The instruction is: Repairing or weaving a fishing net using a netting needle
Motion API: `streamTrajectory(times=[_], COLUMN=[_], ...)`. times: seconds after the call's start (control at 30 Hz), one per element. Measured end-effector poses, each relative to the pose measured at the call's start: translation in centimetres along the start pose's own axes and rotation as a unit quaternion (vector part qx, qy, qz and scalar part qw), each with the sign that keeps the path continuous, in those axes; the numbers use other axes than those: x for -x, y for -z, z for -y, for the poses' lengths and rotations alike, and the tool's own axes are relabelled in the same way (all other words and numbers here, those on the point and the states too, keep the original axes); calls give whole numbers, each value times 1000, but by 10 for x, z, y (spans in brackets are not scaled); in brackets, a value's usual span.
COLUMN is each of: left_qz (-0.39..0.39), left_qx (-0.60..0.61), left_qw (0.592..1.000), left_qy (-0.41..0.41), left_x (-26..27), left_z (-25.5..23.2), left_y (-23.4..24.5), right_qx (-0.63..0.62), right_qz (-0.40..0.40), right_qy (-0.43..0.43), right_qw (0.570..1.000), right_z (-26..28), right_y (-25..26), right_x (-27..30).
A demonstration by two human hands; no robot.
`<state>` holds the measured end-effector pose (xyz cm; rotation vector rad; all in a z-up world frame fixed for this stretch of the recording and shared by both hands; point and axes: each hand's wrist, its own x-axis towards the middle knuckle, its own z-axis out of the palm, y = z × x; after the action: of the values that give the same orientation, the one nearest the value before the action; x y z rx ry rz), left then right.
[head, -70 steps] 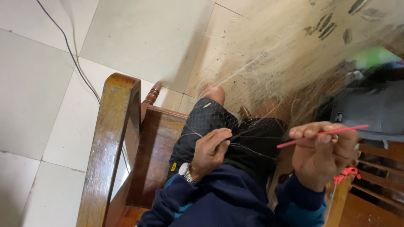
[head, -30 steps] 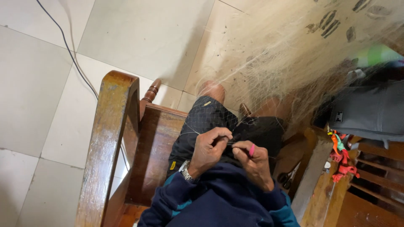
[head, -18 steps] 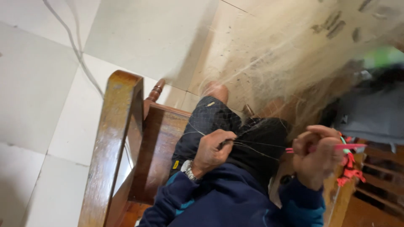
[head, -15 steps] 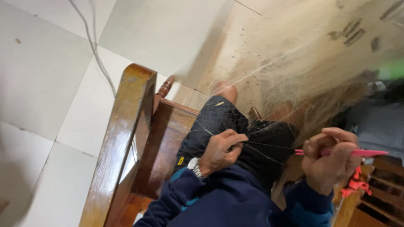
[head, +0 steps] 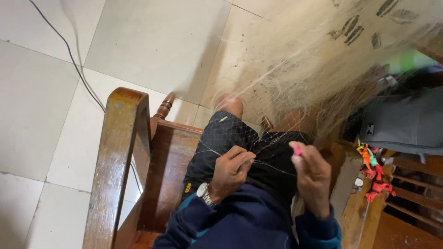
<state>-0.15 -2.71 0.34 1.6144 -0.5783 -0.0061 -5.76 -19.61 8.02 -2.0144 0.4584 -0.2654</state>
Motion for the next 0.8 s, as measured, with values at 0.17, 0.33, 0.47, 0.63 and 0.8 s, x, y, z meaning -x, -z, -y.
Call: streamTrajectory(times=[0.17,0.33,0.47,0.63,0.8], left_qz=[21,39,46,43,41], left_qx=[-23,-34,-31,-2,3], left_qw=[999,997,997,998,998], left_qy=[-29,-51,-56,-43,-49], left_x=[-4,-5,-7,-7,-9], left_z=[-6,-10,-12,-12,-11], left_y=[3,7,12,15,16], right_qx=[198,216,231,234,251], right_qz=[70,16,14,32,60], right_qy=[17,33,51,56,19], right_qw=[978,976,971,970,966], right_z=[-28,-32,-29,-14,3], right_y=[-9,-18,-27,-29,-21], right_x=[10,14,10,12,16])
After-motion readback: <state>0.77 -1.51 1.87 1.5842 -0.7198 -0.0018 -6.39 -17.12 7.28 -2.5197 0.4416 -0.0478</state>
